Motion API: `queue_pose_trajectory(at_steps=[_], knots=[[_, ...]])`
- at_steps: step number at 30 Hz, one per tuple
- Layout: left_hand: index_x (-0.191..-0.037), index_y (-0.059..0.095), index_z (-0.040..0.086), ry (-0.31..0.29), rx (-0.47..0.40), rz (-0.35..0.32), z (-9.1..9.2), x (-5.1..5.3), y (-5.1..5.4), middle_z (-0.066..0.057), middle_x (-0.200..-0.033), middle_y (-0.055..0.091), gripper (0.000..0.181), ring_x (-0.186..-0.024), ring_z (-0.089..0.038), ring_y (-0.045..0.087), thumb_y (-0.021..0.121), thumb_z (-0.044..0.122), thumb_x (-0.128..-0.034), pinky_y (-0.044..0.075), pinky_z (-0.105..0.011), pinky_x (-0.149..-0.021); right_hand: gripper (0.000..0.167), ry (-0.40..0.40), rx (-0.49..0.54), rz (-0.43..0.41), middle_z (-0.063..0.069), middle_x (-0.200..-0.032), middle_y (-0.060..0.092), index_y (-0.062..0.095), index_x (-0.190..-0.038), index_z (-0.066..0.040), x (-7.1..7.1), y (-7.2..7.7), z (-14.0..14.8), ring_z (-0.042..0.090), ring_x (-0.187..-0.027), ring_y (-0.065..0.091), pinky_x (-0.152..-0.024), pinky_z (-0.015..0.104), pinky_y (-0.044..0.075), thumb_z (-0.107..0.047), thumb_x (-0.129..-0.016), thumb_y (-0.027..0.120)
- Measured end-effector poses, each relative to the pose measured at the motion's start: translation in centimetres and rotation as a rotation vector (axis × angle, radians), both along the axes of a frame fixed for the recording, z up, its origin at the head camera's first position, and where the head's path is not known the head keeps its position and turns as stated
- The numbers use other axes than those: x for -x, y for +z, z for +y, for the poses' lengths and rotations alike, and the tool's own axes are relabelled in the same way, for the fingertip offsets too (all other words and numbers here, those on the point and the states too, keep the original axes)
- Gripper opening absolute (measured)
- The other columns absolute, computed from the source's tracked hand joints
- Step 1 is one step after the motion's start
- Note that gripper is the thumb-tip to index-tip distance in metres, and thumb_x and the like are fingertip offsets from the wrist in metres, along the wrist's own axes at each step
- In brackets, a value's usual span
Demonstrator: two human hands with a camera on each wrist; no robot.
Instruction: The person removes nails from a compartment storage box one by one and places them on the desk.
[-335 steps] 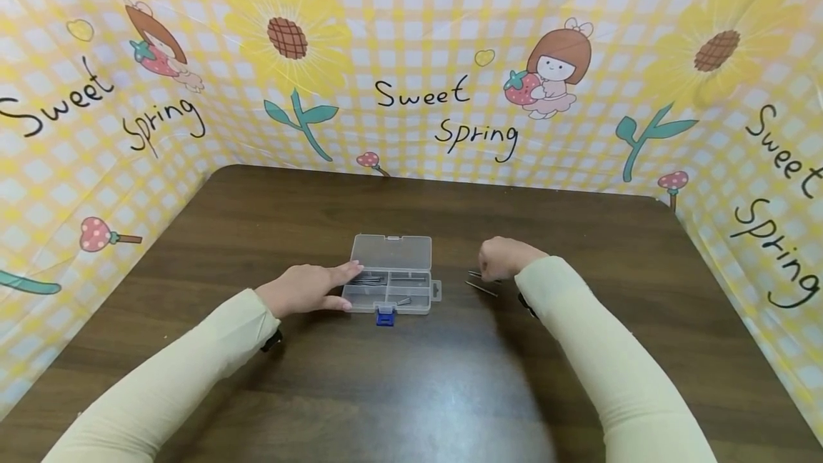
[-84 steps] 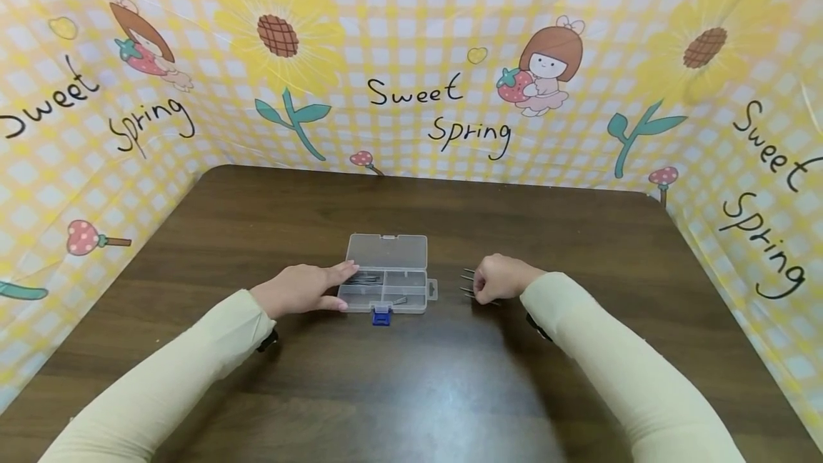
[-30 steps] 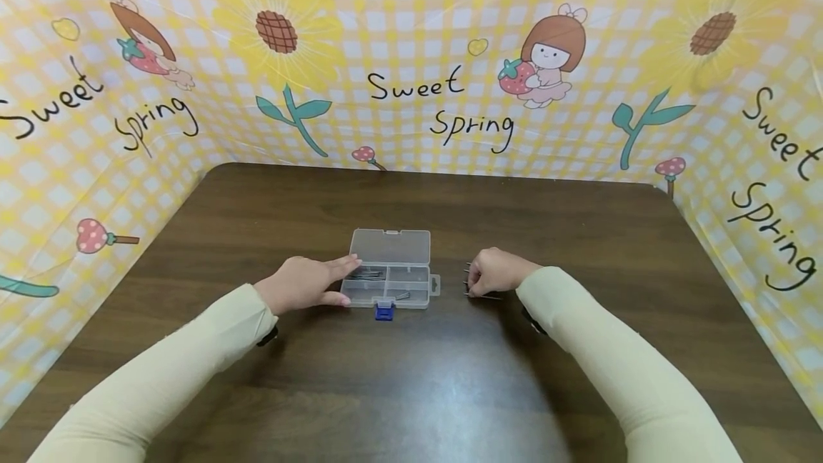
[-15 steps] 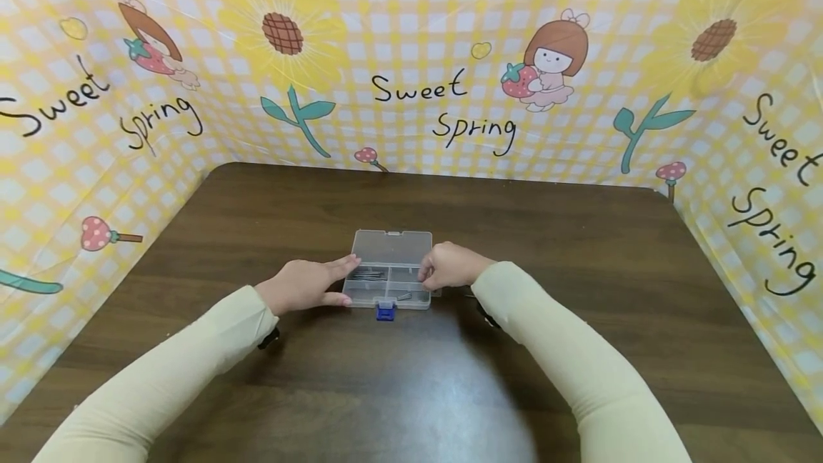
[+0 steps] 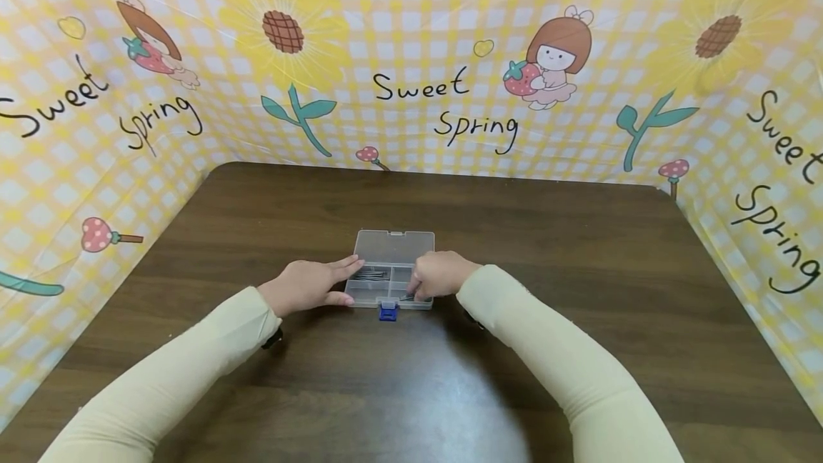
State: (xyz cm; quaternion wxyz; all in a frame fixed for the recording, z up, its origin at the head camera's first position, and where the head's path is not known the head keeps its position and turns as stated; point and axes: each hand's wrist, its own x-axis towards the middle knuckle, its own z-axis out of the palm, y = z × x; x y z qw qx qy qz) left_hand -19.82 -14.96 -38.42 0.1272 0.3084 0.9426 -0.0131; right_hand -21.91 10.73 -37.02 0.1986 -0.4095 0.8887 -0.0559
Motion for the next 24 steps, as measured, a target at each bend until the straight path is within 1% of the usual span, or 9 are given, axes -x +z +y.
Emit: queue_pose_trajectory(at_steps=[4,7,10,13,15,17,20,22,24], knots=[[-0.149,0.037,0.013,-0.009,0.010,0.001,0.1,0.1,0.0,-0.001,-0.154,0.031,0.076,-0.056,-0.019,0.056,0.057,0.053,-0.0876,0.027,-0.028,-0.043,0.019,0.050,-0.023,0.092,-0.002,-0.103,0.072,0.077,-0.104,-0.016,-0.3,-0.3,0.1,0.015,-0.097,0.066,-0.078,0.034,0.052,-0.016,-0.088,0.068],[-0.148,0.038,0.012,-0.020,0.011,0.007,0.2,0.2,0.0,-0.001,-0.154,0.030,0.076,-0.050,-0.018,0.049,0.057,0.052,-0.0877,0.030,-0.028,-0.044,0.016,0.088,-0.018,0.164,-0.002,-0.099,0.073,0.078,-0.100,-0.016,-0.5,-0.6,0.1,0.014,-0.092,0.067,-0.076,0.034,0.053,-0.015,-0.087,0.069],[-0.148,0.037,0.011,-0.030,0.000,0.003,0.3,0.2,-0.1,-0.002,-0.154,0.031,0.075,-0.054,-0.020,0.053,0.057,0.051,-0.0885,0.036,-0.030,-0.046,0.011,0.124,0.005,0.230,-0.004,-0.093,0.073,0.078,-0.092,-0.017,-0.6,-0.8,0.1,0.014,-0.084,0.068,-0.070,0.033,0.053,-0.014,-0.085,0.071],[-0.148,0.038,0.010,-0.039,-0.010,0.001,0.2,0.2,0.0,-0.003,-0.153,0.032,0.074,-0.063,-0.024,0.060,0.056,0.050,-0.0888,0.040,-0.031,-0.049,0.007,0.143,0.020,0.271,-0.007,-0.086,0.072,0.077,-0.083,-0.017,-0.6,-1.1,0.0,0.013,-0.076,0.067,-0.065,0.033,0.053,-0.013,-0.083,0.071],[-0.148,0.038,0.010,-0.041,-0.008,0.001,0.1,0.1,0.0,-0.003,-0.153,0.033,0.074,-0.071,-0.025,0.064,0.056,0.051,-0.0887,0.040,-0.030,-0.049,0.009,0.149,0.022,0.285,-0.008,-0.081,0.070,0.074,-0.077,-0.018,-0.6,-1.2,0.0,0.013,-0.072,0.066,-0.062,0.033,0.052,-0.013,-0.083,0.070],[-0.148,0.037,0.010,-0.038,0.004,0.001,0.1,0.1,0.1,-0.003,-0.153,0.033,0.075,-0.069,-0.024,0.063,0.056,0.051,-0.0882,0.039,-0.030,-0.048,0.012,0.152,0.023,0.295,-0.009,-0.077,0.068,0.071,-0.073,-0.018,-0.6,-1.3,-0.1,0.012,-0.068,0.064,-0.060,0.033,0.051,-0.012,-0.083,0.070],[-0.148,0.037,0.010,-0.037,0.016,0.010,0.0,0.1,0.2,-0.002,-0.153,0.033,0.075,-0.056,-0.020,0.056,0.056,0.052,-0.0880,0.036,-0.029,-0.045,0.017,0.150,0.028,0.306,-0.009,-0.070,0.064,0.066,-0.067,-0.018,-0.7,-1.3,-0.3,0.012,-0.062,0.060,-0.056,0.033,0.049,-0.010,-0.082,0.068],[-0.149,0.037,0.010,-0.038,0.016,0.008,0.0,0.0,0.1,-0.003,-0.153,0.033,0.075,-0.047,-0.017,0.047,0.055,0.051,-0.0888,0.034,-0.029,-0.044,0.020,0.152,0.023,0.319,-0.009,-0.066,0.061,0.063,-0.065,-0.018,-0.8,-1.3,-0.4,0.012,-0.059,0.058,-0.054,0.033,0.048,-0.009,-0.081,0.066],[-0.149,0.035,0.010,-0.038,0.017,-0.002,0.0,0.0,0.0,-0.003,-0.154,0.031,0.075,-0.043,-0.015,0.041,0.054,0.051,-0.0897,0.032,-0.029,-0.044,0.022,0.158,0.013,0.333,-0.009,-0.064,0.059,0.061,-0.063,-0.018,-1.0,-1.3,-0.6,0.012,-0.056,0.055,-0.053,0.033,0.047,-0.008,-0.081,0.065]])
